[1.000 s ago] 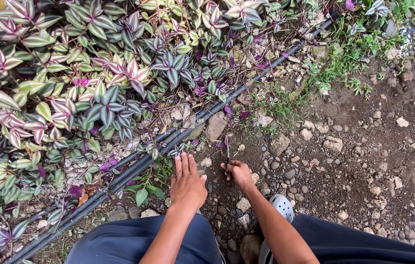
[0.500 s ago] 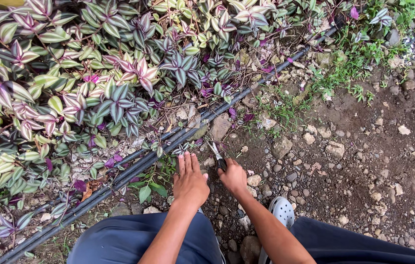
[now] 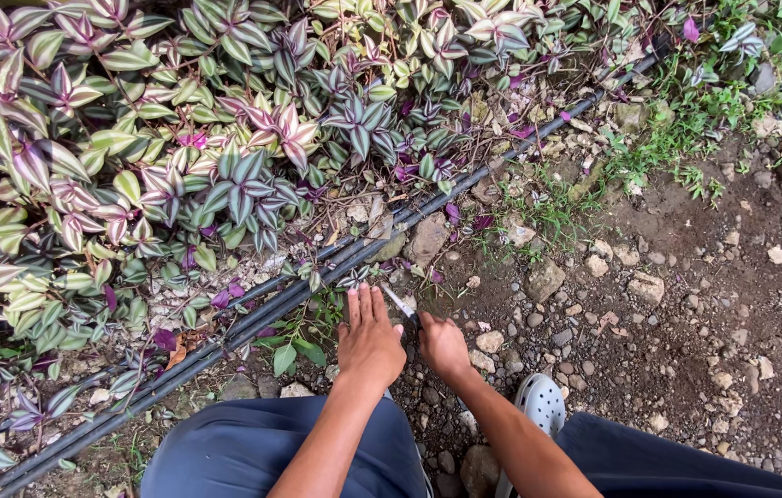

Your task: The person uses shears to trim small plants and weeds growing along a black irrigation pipe in a garden bed. The person holds the plants with one hand and cuts them with the shears in the other.

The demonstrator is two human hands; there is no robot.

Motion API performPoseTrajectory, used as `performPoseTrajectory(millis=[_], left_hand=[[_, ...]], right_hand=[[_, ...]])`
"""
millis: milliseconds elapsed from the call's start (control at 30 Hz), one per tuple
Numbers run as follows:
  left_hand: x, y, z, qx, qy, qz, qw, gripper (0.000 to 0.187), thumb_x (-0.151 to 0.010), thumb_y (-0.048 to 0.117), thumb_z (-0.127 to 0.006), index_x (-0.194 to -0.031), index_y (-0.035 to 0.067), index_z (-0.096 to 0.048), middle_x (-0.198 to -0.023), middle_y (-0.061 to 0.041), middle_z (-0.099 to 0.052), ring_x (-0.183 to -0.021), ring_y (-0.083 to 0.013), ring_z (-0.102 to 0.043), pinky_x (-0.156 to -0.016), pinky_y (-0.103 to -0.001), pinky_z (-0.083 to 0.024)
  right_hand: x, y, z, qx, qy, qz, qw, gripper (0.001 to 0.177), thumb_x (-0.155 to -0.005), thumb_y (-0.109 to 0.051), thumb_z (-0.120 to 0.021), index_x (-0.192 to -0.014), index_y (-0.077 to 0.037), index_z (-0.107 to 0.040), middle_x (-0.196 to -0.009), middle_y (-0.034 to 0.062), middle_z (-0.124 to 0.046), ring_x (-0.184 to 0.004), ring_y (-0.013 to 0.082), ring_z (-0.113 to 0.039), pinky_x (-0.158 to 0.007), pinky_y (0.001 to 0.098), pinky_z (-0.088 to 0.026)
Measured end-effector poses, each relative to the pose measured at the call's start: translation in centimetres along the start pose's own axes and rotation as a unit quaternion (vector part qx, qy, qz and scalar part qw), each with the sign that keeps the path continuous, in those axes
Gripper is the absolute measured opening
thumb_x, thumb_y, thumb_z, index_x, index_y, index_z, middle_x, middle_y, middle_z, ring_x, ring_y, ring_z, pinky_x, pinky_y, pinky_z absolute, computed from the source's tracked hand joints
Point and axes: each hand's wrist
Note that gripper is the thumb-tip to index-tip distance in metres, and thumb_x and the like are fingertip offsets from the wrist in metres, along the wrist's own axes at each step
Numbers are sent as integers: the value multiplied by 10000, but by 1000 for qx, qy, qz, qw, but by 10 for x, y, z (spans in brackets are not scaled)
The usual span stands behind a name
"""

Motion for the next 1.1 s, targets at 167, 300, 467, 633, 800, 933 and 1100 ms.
performPoseTrajectory(millis=[167,300,467,633,800,933,1100], left_hand=[[1,-2,-2,10,23,-13,1000,792,-1053,333,-454,-1616,13,3,-1721,-154,79,-1590,-297,88,-1263,-520,-158],[-1,-2,-4,12,34,-15,999,802,-1044,325,-473,-1614,6,-8,-1719,-158,66,-1589,-305,76,-1257,-518,-170],[-2,-3,-6,5,27,-9,1000,807,-1036,314,-489,-1618,13,-20,-1724,-149,53,-1595,-299,65,-1261,-512,-183],[-3,-2,-6,-3,23,-13,1000,800,-1044,312,-472,-1615,9,-1,-1720,-154,76,-1590,-304,83,-1260,-508,-173],[-2,0,-3,-7,14,-13,1000,789,-1064,317,-438,-1612,-7,28,-1711,-183,97,-1580,-325,96,-1264,-517,-142],[-1,2,-3,-7,7,-10,1000,788,-1065,315,-432,-1611,-10,34,-1713,-181,101,-1584,-322,98,-1266,-514,-145],[-1,5,-2,-6,5,-16,1000,799,-1061,321,-442,-1617,0,33,-1717,-168,99,-1584,-315,95,-1263,-510,-153]], right_hand=[[16,-10,8,42,44,9,998,476,-839,-207,-685,-1258,-3,-590,-1043,197,-716,-943,356,-712,-897,479,-516],[-10,-28,21,125,64,-41,989,529,-812,-317,-724,-1214,5,-603,-1034,167,-691,-984,320,-696,-868,463,-513],[-45,-38,29,185,31,-64,980,463,-794,-301,-728,-1125,10,-634,-1062,167,-699,-1006,300,-697,-916,439,-510],[-58,-33,35,210,-46,3,977,419,-753,-202,-730,-1096,24,-646,-1031,201,-726,-923,309,-726,-943,418,-537],[-40,-32,48,138,-65,36,988,343,-793,-45,-639,-1134,-2,-637,-959,204,-749,-871,355,-734,-969,447,-548],[-24,-33,52,79,-70,-76,991,330,-896,-106,-612,-1220,-46,-628,-1059,224,-722,-912,389,-727,-871,480,-583],[-25,-23,47,104,26,-43,993,556,-774,-259,-757,-1223,25,-594,-1126,242,-691,-993,401,-703,-878,499,-572]])
Point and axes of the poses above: each hand's wrist, its own x-axis away from the middle knuckle, its own z-axis out of the back of the hand, y = z × x
